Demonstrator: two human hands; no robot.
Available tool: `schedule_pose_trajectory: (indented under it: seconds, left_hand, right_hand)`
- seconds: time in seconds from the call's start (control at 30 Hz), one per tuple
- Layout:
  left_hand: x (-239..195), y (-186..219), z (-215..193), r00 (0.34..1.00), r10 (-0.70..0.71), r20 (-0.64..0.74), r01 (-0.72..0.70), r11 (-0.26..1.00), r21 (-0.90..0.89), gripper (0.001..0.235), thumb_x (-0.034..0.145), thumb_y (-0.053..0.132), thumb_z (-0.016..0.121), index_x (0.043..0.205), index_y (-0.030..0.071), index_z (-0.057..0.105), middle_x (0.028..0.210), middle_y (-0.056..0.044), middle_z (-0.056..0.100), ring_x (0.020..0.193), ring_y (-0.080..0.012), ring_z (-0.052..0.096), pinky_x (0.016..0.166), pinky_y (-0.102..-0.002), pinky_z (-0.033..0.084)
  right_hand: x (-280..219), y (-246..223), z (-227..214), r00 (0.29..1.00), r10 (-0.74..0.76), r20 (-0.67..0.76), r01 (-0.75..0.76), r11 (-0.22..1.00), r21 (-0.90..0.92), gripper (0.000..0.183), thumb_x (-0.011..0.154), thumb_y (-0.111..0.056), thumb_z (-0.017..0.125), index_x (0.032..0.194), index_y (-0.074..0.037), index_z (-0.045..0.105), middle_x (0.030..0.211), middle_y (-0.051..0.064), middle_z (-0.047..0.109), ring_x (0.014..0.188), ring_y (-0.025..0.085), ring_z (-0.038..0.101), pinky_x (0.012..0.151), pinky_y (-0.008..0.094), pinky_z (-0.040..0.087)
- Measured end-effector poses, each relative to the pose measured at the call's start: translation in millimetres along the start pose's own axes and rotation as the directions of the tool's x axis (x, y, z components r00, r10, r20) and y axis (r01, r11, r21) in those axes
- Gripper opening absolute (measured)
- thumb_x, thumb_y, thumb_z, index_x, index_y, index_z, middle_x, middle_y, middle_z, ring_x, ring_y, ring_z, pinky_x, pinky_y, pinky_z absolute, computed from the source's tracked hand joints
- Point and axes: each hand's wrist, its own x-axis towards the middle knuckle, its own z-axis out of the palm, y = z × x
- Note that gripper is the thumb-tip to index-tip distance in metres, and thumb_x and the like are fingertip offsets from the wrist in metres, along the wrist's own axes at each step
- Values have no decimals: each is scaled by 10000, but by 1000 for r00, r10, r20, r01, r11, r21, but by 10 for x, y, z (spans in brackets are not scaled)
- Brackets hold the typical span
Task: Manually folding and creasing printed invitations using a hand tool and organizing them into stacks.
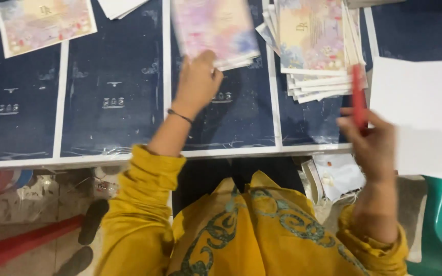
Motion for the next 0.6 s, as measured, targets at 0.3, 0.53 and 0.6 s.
schedule_pose_trajectory:
  seconds: [0.3,0.53,0.6]
  left_hand:
    - [-1200,96,-70,932,-359,-53,341,917,-207,256,900,57,663,1149,96,708,1115,-66,633,1031,-265,686,941,-412,547]
    - [-1487,63,-215,892,-380,-244,264,877,-402,195,876,-74,625,1056,-14,670,1096,-132,582,989,-351,714,893,-403,608]
    - [-1461,90,-238,893,-364,-264,237,880,-411,193,873,-73,624,1051,-14,671,1086,-138,581,985,-362,711,884,-405,611]
  right_hand:
    - [1387,31,1730,834,-552,12,549,827,-122,244,833,-3,869,1030,60,740,864,223,638,755,444,660,674,461,514]
    - [1917,-536,2932,808,-523,271,586,668,-458,413,768,-248,904,1043,1,722,1007,193,626,843,479,728,735,578,608]
    - [1951,-591,3086,810,-500,308,583,627,-517,482,770,-316,915,1066,4,710,1015,201,608,854,494,728,745,604,616]
